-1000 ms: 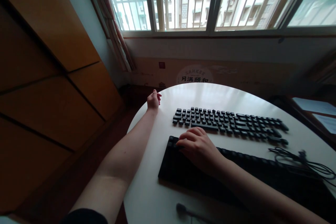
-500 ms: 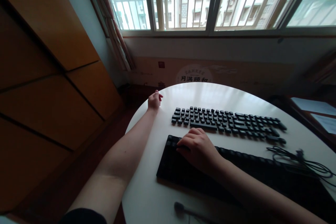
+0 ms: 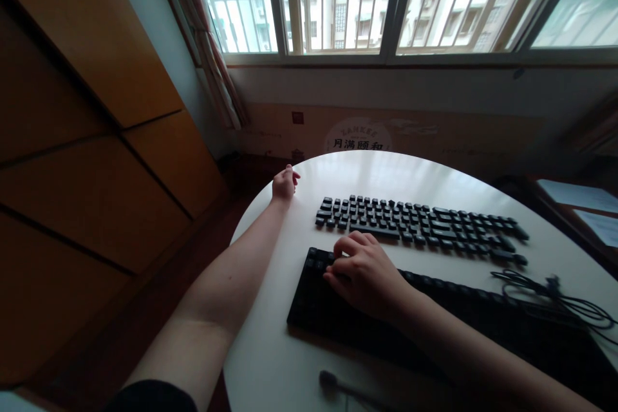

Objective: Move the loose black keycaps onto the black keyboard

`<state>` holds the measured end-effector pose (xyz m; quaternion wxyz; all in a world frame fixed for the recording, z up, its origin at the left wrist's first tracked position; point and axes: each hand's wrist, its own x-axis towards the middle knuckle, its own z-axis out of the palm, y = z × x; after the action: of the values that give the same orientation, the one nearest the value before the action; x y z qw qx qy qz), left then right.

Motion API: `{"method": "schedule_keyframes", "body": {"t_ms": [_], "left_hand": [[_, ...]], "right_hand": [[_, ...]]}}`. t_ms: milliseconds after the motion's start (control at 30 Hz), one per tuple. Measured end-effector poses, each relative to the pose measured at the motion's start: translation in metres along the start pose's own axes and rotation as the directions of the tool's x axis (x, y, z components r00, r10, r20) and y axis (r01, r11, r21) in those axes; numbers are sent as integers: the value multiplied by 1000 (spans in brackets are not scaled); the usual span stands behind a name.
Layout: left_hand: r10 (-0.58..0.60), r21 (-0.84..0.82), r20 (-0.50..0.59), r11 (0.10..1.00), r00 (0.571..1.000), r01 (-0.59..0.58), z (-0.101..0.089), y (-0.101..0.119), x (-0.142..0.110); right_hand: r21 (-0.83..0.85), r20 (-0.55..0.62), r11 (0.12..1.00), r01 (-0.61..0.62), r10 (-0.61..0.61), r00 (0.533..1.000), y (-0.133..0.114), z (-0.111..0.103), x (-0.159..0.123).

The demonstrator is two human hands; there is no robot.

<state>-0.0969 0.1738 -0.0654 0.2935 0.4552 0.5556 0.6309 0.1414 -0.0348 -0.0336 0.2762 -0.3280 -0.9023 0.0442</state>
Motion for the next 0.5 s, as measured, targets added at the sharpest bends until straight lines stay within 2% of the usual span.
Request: {"method": "schedule_keyframes", "body": {"t_ms": [133, 333, 400, 500], "left_hand": [[-1, 3, -3, 1000, 1000, 1, -1, 2, -2], [-5, 14, -17, 1000, 1000, 6, -1, 2, -1], [-7, 24, -17, 1000, 1000, 7, -1, 1, -1], [-3, 55, -14, 998, 1000, 4, -1, 0, -1]], "right_hand": [[16, -9, 1000, 9, -9, 1000, 0, -1, 0], [83, -174, 996, 12, 3, 985, 8, -1, -3], [71, -161, 997, 19, -7, 987, 10, 0, -4], [36, -73, 999, 34, -31, 997, 10, 2, -5]]}}
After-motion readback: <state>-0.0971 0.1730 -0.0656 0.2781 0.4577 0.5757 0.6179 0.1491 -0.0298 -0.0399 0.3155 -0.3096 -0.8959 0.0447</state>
